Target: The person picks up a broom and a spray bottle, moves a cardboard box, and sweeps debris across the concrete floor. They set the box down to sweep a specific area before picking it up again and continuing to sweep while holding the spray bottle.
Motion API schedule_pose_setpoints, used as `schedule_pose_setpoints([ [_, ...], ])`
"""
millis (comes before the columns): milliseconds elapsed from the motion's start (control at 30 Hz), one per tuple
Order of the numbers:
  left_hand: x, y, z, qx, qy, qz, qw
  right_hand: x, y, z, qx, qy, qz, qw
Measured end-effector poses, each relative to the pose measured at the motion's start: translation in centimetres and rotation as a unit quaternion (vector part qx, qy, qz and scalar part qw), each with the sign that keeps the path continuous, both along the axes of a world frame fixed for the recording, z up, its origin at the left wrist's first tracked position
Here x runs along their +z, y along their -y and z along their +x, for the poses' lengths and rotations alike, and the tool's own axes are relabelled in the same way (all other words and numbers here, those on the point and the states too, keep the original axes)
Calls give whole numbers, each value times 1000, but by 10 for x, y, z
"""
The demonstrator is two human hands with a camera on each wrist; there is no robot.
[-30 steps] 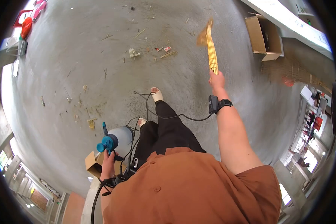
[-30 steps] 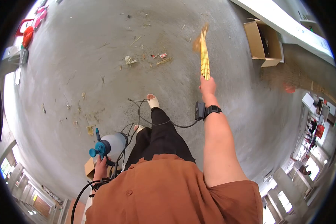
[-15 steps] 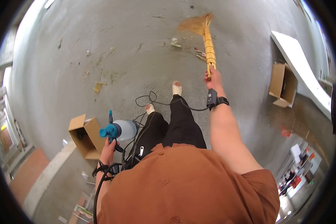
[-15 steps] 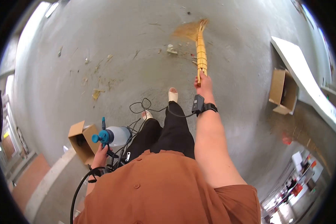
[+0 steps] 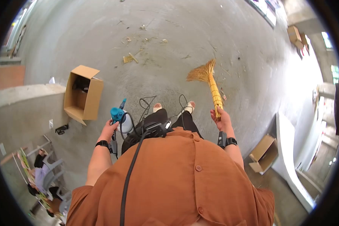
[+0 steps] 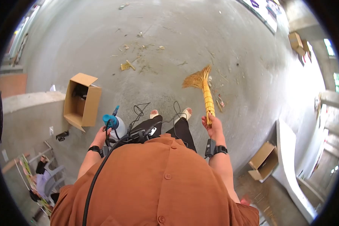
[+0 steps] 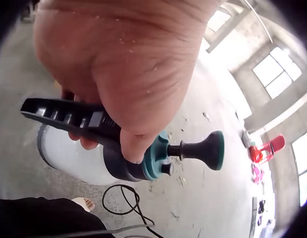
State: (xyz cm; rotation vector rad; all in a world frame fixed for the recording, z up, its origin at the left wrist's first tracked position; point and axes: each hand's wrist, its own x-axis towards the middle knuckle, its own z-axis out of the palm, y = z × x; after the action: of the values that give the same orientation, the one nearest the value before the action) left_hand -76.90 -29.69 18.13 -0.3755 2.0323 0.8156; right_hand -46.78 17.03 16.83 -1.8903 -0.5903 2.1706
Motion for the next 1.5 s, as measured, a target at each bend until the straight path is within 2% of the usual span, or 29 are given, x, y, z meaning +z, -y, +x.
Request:
schedule_pose_setpoints([
  [100,18,-6,14,58,-2,47,997,5,-1,-11,49,-37,-34,998],
  [167,20,-8,26,72,-16,67,995,6,-5,-22,89,-19,-28,995],
  [233,7,-17,29,70,-15,64,995,6,-16,-39,120,-2,-19,993],
  [267,-35,7,35,56,-25,65,996,14,-14,-47,131,18,-13,991],
  [300,-42,15,36,57,-27,77,995,23,-12,-55,141,38,-5,989],
  [367,-55,21,40,145,61,169,973,34,-9,-63,149,41,15,988],
  [433,-69,22,37,157,45,158,974,34,-10,-75,114,29,26,993],
  [533,-67,29,43,214,78,163,960,30,-20,-72,128,40,44,990],
  [633,-52,19,55,270,41,74,959,33,-47,-72,178,70,64,979],
  [700,-43,17,64,305,-1,61,950,40,-69,-77,240,102,126,957],
  [767,-57,30,75,316,-1,38,948,50,-88,-90,298,117,152,935],
  [833,-53,34,84,298,-7,16,954,57,-100,-106,354,131,176,909],
  [933,-41,34,100,341,-40,7,939,66,-106,-140,448,174,265,836],
  [1033,-30,31,114,385,-48,1,922,56,-111,-169,509,190,218,811],
  [1133,-43,32,138,421,-64,-8,905,6,-123,-199,533,163,144,818],
  [1167,-48,34,147,431,-79,-14,899,2,-119,-216,572,161,142,791],
  [1200,-26,11,139,460,-25,-46,886,1,-108,-230,611,160,139,763],
  [1233,-22,3,140,462,-19,-48,885,1,-94,-242,613,164,136,760],
  [1300,-19,-4,144,474,-17,-26,880,2,-61,-272,725,199,201,628],
  [1333,-24,-10,145,524,-14,0,852,1,-49,-286,732,198,199,621],
  [1400,-64,-3,169,557,-18,62,828,-3,-23,-306,792,142,231,547],
  [1433,-89,3,180,567,-24,94,818,-1,-5,-320,796,143,227,542],
  [1500,-97,-2,183,554,-15,59,831,3,30,-353,858,138,240,433],
])
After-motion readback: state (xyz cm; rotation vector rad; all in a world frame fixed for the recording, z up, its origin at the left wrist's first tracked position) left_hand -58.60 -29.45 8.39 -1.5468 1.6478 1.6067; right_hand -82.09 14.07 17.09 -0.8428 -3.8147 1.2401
